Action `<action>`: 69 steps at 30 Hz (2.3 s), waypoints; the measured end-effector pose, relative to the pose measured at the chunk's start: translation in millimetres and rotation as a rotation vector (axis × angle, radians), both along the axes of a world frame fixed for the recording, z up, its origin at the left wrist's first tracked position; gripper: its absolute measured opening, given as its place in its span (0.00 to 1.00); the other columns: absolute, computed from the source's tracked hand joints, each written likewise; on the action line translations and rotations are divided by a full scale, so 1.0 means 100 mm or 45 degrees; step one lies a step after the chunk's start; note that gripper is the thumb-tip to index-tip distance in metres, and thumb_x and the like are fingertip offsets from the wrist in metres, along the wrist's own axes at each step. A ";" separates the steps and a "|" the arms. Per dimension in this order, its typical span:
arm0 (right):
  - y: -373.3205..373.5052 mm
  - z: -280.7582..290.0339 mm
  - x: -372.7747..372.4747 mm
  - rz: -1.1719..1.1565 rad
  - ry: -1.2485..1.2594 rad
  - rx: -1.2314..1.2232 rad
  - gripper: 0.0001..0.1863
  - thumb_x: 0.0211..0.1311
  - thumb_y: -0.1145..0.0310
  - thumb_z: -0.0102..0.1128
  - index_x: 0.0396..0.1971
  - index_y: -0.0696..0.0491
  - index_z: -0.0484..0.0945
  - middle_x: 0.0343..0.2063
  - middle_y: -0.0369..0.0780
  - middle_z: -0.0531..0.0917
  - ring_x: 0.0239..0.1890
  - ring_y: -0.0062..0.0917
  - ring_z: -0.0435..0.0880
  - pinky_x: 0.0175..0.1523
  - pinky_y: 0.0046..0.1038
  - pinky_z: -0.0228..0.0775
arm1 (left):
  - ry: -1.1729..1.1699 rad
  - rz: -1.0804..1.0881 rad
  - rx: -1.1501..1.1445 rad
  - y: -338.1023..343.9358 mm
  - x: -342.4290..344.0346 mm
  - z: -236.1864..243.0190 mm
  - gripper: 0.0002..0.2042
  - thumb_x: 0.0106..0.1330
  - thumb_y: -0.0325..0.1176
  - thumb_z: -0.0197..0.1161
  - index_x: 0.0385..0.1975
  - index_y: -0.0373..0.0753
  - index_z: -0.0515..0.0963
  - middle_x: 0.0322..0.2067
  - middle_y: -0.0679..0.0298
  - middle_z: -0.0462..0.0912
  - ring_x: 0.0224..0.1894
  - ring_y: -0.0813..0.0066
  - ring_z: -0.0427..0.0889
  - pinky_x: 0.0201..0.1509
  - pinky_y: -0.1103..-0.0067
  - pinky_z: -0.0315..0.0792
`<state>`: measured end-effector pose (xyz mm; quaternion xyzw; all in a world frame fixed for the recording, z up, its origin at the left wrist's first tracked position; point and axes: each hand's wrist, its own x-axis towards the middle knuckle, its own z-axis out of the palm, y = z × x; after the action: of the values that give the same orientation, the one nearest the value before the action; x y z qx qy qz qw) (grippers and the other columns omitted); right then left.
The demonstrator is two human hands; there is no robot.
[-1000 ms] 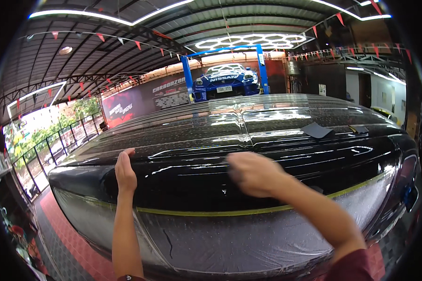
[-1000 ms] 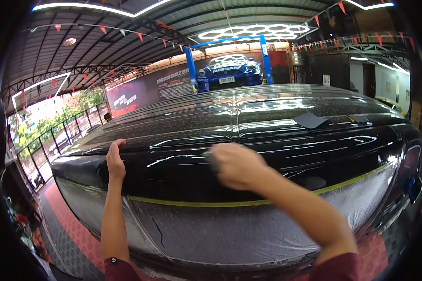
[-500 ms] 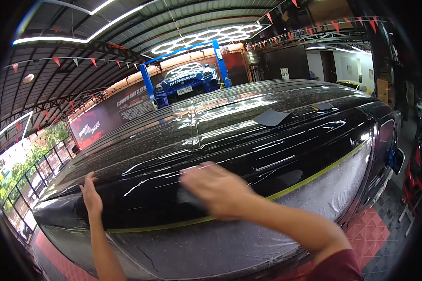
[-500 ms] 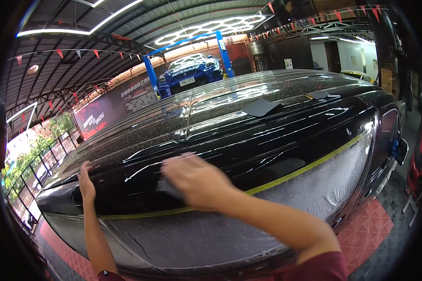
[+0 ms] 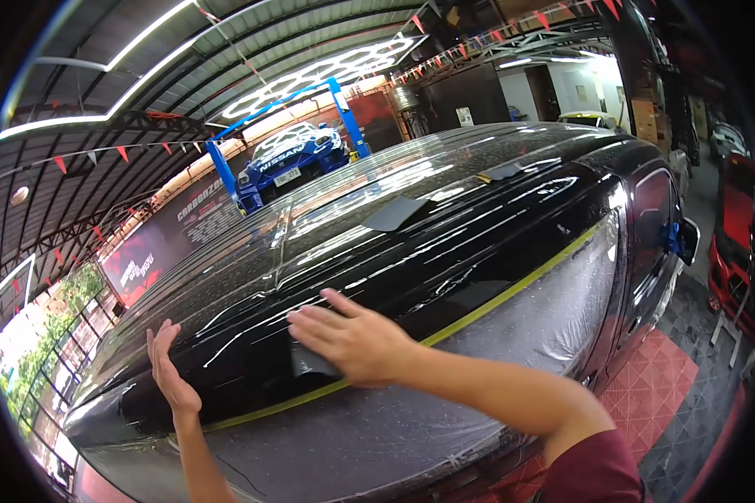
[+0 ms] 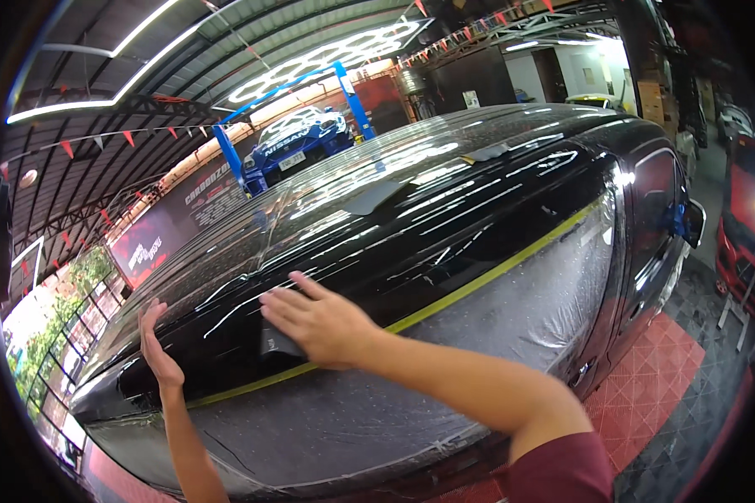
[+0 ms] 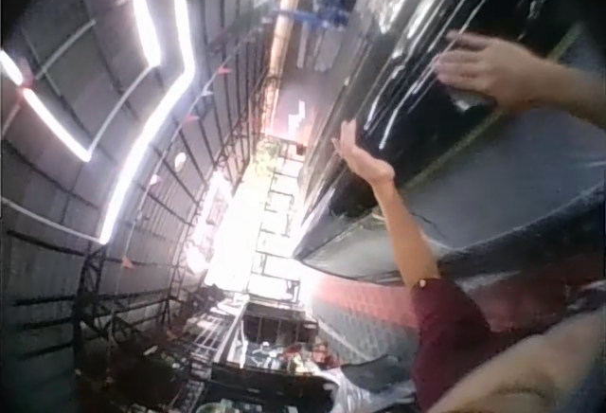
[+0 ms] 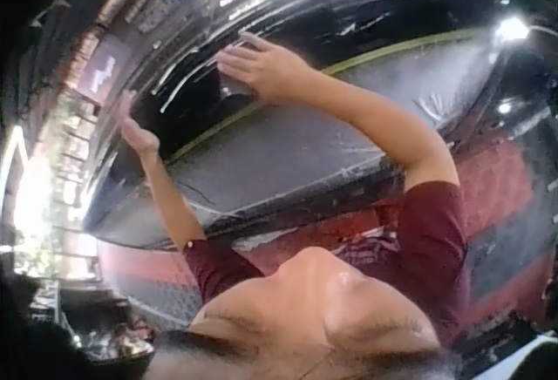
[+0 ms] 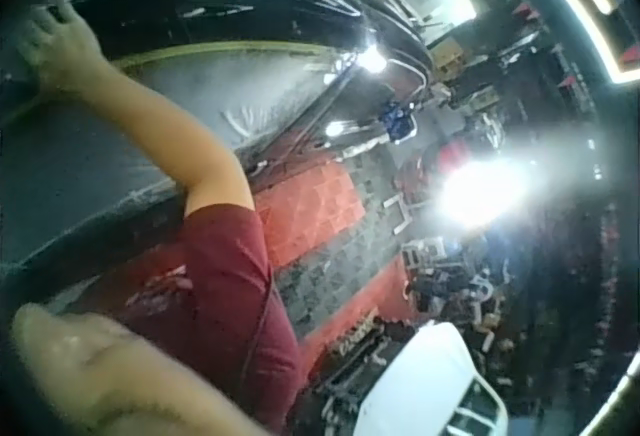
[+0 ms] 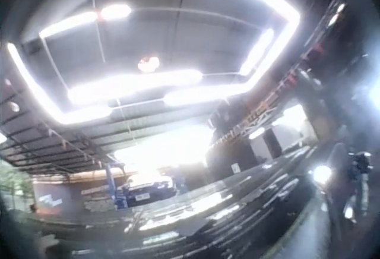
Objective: The person wet-sands the upper frame of a car, rubbing the surface with sandpaper and dipping the sandpaper into a bucket of water.
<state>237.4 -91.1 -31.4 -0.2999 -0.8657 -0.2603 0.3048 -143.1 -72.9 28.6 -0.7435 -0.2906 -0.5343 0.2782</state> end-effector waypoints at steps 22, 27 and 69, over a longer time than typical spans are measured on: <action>-0.95 -0.65 1.02 0.995 2.170 -1.498 0.11 0.80 0.61 0.62 0.43 0.53 0.83 0.33 0.33 0.84 0.32 0.16 0.82 0.36 0.22 0.73 | -1.236 -1.562 -1.681 -1.04 3.71 -1.31 0.19 0.78 0.50 0.65 0.56 0.43 0.79 0.46 0.68 0.84 0.45 0.80 0.81 0.47 0.76 0.75; -0.90 -0.56 1.12 1.053 1.684 -1.819 0.12 0.78 0.62 0.65 0.45 0.57 0.84 0.35 0.37 0.87 0.34 0.18 0.86 0.37 0.24 0.81 | -1.237 -1.396 -1.826 -0.99 3.26 -1.34 0.27 0.84 0.57 0.49 0.71 0.44 0.73 0.57 0.68 0.84 0.45 0.81 0.82 0.43 0.76 0.73; 0.56 0.53 2.98 -0.870 0.802 -0.219 0.28 0.70 0.41 0.61 0.30 0.56 0.85 0.28 0.46 0.88 0.36 0.43 0.88 0.50 0.43 0.79 | 1.160 0.372 -0.541 -0.36 1.52 -0.12 0.42 0.58 0.32 0.69 0.78 0.45 0.65 0.80 0.60 0.63 0.83 0.48 0.55 0.84 0.41 0.35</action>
<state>535.0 -34.9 22.1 -0.6560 -0.6014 -0.1693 0.4234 9.0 -109.0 16.1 -0.8922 -0.3428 -0.0417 0.2912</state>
